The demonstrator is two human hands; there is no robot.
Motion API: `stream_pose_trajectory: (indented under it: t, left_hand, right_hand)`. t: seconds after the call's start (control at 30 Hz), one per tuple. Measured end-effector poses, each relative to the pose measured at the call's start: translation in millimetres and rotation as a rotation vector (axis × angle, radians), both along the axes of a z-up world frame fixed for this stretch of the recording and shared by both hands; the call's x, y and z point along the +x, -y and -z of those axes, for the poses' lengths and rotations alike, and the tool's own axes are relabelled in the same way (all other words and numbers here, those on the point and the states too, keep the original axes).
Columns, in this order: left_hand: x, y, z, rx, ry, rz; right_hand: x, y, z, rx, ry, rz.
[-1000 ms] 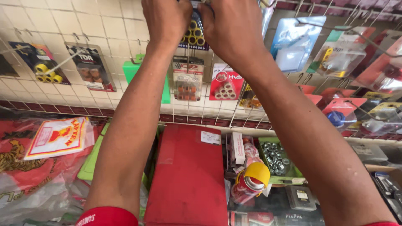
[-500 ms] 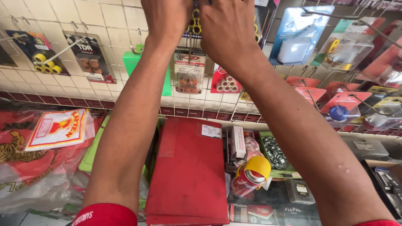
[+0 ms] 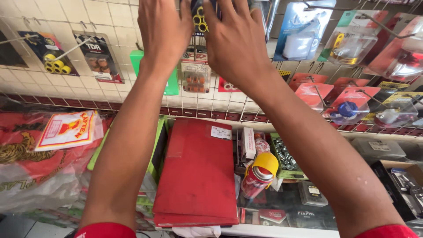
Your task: The person picks up packaged motorcycle parts from a display counter, moves to a wall-mounted display rack, and hangs the packages one by one onto the metal hooks.
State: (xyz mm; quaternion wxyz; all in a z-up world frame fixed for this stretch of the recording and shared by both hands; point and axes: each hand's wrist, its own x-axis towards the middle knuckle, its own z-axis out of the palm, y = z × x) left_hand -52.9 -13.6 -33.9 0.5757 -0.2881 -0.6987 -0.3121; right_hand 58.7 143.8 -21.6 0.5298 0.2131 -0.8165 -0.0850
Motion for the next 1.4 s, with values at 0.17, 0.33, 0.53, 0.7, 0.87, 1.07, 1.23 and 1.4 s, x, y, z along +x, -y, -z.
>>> stream_pose_trajectory:
  t: [0.17, 0.33, 0.53, 0.7, 0.87, 1.07, 1.23, 1.4]
  left_hand:
    - [71, 11, 13, -0.012, -0.001, 0.043]
    - [138, 18, 35, -0.093, 0.093, -0.029]
    - [177, 5, 62, -0.178, 0.162, -0.112]
    - [215, -2, 90, -0.205, 0.265, -0.249]
    - [283, -13, 128, -0.145, 0.397, -0.44]
    - [358, -54, 170, -0.044, 0.525, -0.667]
    - [416, -92, 199, 0.009, 0.601, -0.793]
    - [479, -124, 217, 0.044, 0.633, -0.946]
  right_hand:
    - [40, -4, 16, -0.064, 0.07, -0.047]
    - [80, 1, 37, -0.15, 0.317, -0.071]
    - [107, 5, 57, -0.075, 0.25, -0.051]
    - [134, -10, 76, -0.227, 0.452, -0.287]
    - [165, -36, 99, -0.321, 0.571, -0.498]
    - [205, -64, 138, -0.246, 0.684, -0.72]
    - [241, -74, 172, -0.217, 0.874, -0.944]
    - [277, -87, 197, -0.137, 0.964, -1.055]
